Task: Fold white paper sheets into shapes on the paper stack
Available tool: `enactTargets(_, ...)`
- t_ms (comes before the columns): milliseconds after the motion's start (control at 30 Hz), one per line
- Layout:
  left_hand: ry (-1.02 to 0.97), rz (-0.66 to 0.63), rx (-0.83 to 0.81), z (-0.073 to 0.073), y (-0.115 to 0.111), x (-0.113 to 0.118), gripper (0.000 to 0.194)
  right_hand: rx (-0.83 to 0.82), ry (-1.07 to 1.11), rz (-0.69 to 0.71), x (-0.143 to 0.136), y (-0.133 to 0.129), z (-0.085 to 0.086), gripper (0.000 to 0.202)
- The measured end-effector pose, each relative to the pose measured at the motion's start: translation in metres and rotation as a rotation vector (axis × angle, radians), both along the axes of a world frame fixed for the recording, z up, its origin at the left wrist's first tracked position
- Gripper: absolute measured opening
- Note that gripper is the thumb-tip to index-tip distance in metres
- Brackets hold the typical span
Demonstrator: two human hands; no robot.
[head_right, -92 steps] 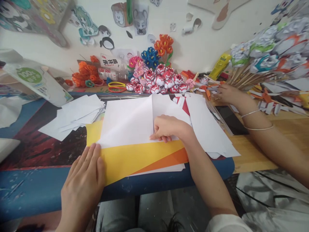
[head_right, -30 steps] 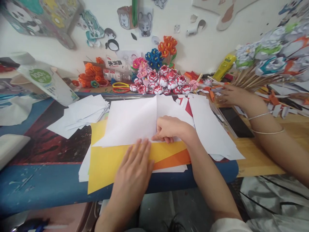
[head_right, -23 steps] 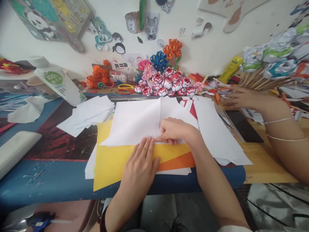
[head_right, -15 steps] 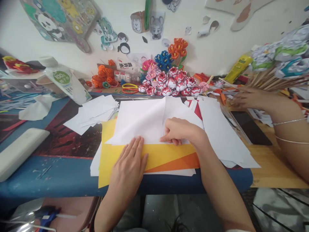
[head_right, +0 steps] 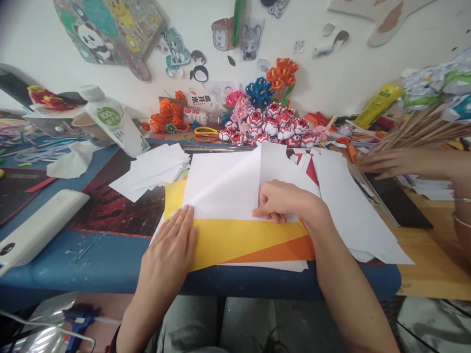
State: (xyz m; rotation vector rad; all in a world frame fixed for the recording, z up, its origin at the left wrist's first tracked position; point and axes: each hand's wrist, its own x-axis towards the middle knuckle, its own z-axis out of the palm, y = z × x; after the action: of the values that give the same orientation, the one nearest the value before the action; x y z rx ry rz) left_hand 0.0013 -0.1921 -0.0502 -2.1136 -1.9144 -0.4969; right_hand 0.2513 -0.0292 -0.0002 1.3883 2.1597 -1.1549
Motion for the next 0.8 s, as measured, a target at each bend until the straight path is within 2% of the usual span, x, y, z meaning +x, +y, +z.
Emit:
enactTargets(200, -0.057, 0.020, 0.021, -0.002, -0.001, 0.000, 0.045, 0.001, -0.018, -0.010, -0.001, -0.001, 0.001, 0.042)
enactTargets(333, -0.045, 0.085, 0.059, -0.001, -0.003, -0.013, 0.044, -0.003, -0.019, -0.007, -0.001, 0.000, 0.001, 0.042)
enactTargets(500, -0.007, 0.094, 0.054, -0.002, -0.007, -0.023, 0.042, -0.005, -0.011, -0.008, 0.000, 0.000, 0.000, 0.042)
enactTargets(667, 0.017, 0.190, 0.166, 0.000, -0.011, -0.012, 0.038, -0.008, 0.017, 0.004, 0.001, 0.000, -0.001, 0.040)
enactTargets(800, 0.019, 0.115, 0.260, 0.018, -0.015, 0.008, 0.016, -0.004, 0.008, 0.005, 0.001, 0.001, -0.002, 0.042)
